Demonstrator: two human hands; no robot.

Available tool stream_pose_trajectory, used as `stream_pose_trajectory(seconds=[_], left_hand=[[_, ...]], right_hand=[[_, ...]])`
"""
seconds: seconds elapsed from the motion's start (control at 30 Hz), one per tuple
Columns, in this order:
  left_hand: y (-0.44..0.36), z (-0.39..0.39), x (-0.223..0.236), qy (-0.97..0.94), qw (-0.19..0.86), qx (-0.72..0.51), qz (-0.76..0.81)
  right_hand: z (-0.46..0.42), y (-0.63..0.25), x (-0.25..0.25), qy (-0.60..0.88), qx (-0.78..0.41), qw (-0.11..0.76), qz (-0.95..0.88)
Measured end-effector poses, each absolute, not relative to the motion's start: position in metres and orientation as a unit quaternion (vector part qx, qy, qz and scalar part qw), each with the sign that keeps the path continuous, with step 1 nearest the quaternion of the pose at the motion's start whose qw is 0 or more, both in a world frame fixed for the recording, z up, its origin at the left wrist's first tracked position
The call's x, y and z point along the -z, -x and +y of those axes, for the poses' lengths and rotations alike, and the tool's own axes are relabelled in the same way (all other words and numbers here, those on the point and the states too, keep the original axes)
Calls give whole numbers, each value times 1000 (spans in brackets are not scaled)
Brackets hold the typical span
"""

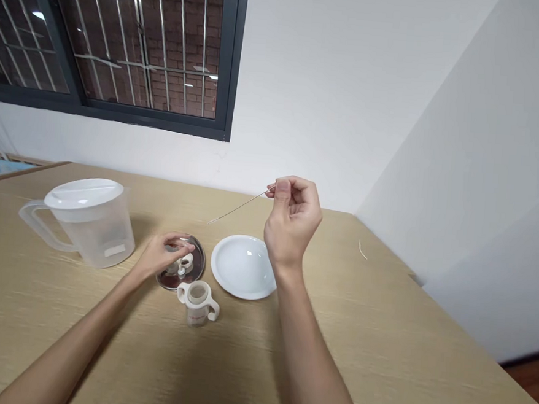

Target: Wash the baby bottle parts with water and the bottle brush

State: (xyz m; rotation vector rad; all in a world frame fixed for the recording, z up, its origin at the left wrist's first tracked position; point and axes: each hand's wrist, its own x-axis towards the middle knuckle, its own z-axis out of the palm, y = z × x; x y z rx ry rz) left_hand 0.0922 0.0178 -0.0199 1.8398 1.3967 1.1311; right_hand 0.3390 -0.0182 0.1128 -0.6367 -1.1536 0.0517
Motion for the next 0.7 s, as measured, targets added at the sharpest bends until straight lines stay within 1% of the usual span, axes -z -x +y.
stream_pose_trajectory(seconds=[0.1,0.23,0.5,0.6,0.7], left_hand=[[-91,18,18,-664,301,-440,524],[-89,17,16,-655,295,-456,526],[-96,21,27,-658,320,-433,527],[-96,23,27,-640,302,-438,555],[-95,26,29,-646,249,-436,575]], right_hand=[[-18,-340,-113,296,-26,793,-532],[-17,-342,-113,285,-28,799,-529],[-17,-344,-114,289,-28,797,-529],[-18,-344,-114,290,-27,797,-529],[-19,-345,-115,294,-25,797,-527]])
